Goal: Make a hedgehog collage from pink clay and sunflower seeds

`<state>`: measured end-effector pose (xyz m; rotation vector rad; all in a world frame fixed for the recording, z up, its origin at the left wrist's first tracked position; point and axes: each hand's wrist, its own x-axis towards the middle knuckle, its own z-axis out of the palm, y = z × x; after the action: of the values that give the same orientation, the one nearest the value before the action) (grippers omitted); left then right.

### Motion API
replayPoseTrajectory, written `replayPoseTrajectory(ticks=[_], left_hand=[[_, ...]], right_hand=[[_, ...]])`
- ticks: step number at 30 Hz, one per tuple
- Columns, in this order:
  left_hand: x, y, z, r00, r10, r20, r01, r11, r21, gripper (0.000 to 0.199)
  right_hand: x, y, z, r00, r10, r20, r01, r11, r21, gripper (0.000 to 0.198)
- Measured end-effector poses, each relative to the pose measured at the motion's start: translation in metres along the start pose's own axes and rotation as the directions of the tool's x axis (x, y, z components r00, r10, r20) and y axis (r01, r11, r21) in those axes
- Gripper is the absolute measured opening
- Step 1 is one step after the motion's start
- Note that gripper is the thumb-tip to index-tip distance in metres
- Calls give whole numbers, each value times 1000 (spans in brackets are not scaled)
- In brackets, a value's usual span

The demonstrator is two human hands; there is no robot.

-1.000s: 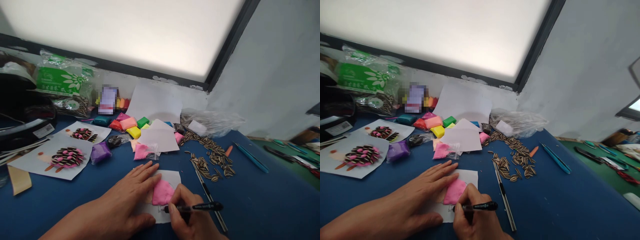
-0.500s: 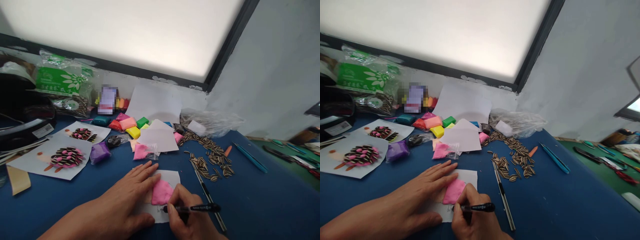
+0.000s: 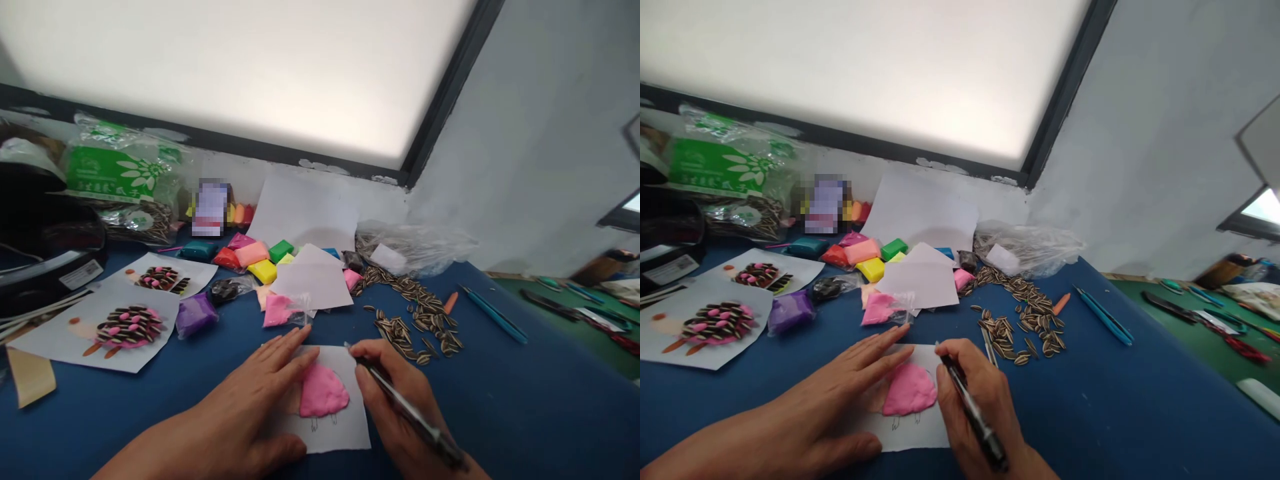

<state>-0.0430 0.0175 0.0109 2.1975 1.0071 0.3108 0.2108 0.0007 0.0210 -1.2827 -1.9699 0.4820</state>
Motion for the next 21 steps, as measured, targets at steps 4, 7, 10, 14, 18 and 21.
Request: replayPoseTrajectory(ticks=[4,7,10,14,18,21], left_hand=[[-4,-13,6,985,147,-95,-144,989,38,91],[-2,-17,9,964,219,-150,-213,976,54,96],[0,-17,10,956,238,-170,-233,971,47,97],[2,-14,10,955,235,-183,-230,972,45,100],[2,-13,9,948,256,-188,-250,967,55,99],[1,-15,8,953,234,-194,-233,972,32,92]], right_hand=[[7,12,-13,996,-58,65,71,974,-217,40],[8,14,-17,983,42,177,27,929,-370,52],[9,13,-18,958,120,259,23,870,-492,49],[7,14,-16,942,135,308,66,824,-562,43],[1,18,-14,960,71,270,105,803,-587,34],[-2,21,-13,979,-10,202,126,808,-575,29]])
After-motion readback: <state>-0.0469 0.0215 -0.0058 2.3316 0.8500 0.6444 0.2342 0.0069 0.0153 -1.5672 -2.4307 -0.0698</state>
